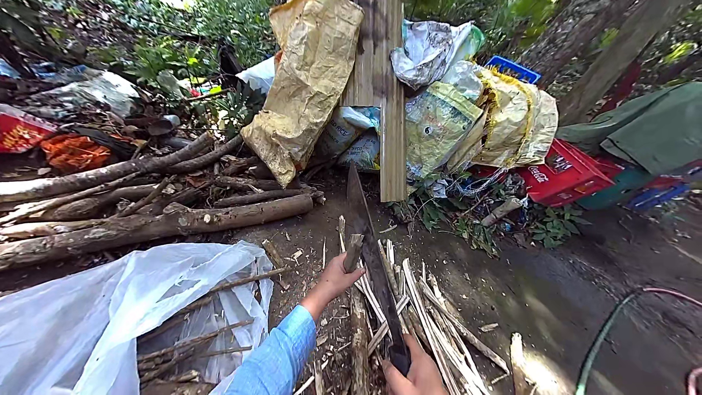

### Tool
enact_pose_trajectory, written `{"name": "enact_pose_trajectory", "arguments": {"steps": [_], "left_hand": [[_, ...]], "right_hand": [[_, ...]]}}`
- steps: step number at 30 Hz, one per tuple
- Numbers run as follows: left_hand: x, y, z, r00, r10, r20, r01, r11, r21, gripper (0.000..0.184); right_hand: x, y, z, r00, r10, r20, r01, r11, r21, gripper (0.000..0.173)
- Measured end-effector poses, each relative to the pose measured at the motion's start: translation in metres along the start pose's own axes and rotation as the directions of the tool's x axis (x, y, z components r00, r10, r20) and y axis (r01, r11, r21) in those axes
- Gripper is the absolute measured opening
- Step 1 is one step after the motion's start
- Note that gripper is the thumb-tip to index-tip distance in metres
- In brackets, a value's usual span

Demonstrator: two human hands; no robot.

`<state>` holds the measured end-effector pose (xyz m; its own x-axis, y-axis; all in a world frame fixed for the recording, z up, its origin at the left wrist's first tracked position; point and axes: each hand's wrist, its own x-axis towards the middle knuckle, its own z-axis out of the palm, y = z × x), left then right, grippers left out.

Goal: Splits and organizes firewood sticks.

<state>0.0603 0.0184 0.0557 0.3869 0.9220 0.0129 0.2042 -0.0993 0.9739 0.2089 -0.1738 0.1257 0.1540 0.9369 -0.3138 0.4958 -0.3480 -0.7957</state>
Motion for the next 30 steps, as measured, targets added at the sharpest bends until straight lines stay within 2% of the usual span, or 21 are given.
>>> {"name": "enact_pose_trajectory", "arguments": {"steps": [2,4,5,7,10,12,14,16,19,21,24,26,29,30], "left_hand": [[0.000,-0.009,0.001,1.000,0.016,-0.010,-0.016,1.000,-0.011,0.029],[-0.002,-0.033,0.007,0.999,-0.041,-0.030,0.038,0.996,-0.078,0.030],[0.002,-0.035,0.008,0.998,-0.054,-0.042,0.049,0.993,-0.106,0.030],[0.004,-0.021,0.007,0.997,-0.068,-0.045,0.062,0.991,-0.122,0.031],[0.003,0.005,0.000,0.999,0.003,-0.041,-0.006,0.998,-0.067,0.023],[0.000,-0.006,-0.001,0.999,0.022,-0.044,-0.024,0.999,-0.047,0.026],[-0.003,-0.028,0.003,0.996,-0.074,-0.042,0.069,0.992,-0.102,0.031],[0.003,-0.025,0.004,0.989,-0.133,-0.065,0.122,0.980,-0.157,0.031],[-0.002,-0.037,0.006,0.984,-0.144,-0.108,0.122,0.974,-0.191,0.028],[-0.004,-0.052,0.005,0.984,-0.110,-0.139,0.082,0.978,-0.194,0.018],[-0.008,-0.054,0.005,0.988,-0.076,-0.137,0.049,0.980,-0.191,0.017],[-0.005,-0.039,0.004,0.988,-0.069,-0.141,0.052,0.992,-0.115,0.020],[-0.003,-0.001,-0.002,0.992,-0.014,-0.123,0.015,1.000,0.004,0.026],[-0.004,-0.001,-0.001,0.992,0.010,-0.125,-0.009,1.000,0.009,0.026]], "right_hand": [[0.002,-0.002,0.004,0.999,0.030,0.023,-0.029,0.997,-0.068,0.046],[0.012,0.000,0.012,0.985,0.141,0.095,-0.128,0.983,-0.133,0.050],[0.018,-0.002,0.014,0.984,0.152,0.090,-0.138,0.980,-0.141,0.049],[0.019,-0.004,0.011,0.990,0.130,0.061,-0.124,0.988,-0.095,0.048],[0.008,-0.010,0.005,0.999,0.042,-0.008,-0.042,0.999,-0.018,0.045],[0.008,-0.008,0.011,0.998,0.062,0.006,-0.061,0.996,-0.071,0.046],[0.017,-0.005,0.023,0.988,0.136,0.065,-0.127,0.983,-0.129,0.048],[0.028,-0.008,0.024,0.988,0.141,0.069,-0.131,0.982,-0.135,0.048],[0.028,-0.011,0.024,0.979,0.152,0.137,-0.144,0.987,-0.066,0.046],[0.025,-0.011,0.025,0.973,0.128,0.191,-0.144,0.987,0.067,0.042],[0.018,-0.010,0.027,0.966,0.112,0.232,-0.172,0.951,0.257,0.033],[0.014,-0.013,0.021,0.978,0.100,0.182,-0.140,0.964,0.225,0.037],[0.001,-0.018,0.008,0.999,0.023,0.039,-0.026,0.997,0.077,0.046],[-0.001,-0.016,0.009,1.000,0.007,0.019,-0.008,1.000,0.021,0.045]]}}
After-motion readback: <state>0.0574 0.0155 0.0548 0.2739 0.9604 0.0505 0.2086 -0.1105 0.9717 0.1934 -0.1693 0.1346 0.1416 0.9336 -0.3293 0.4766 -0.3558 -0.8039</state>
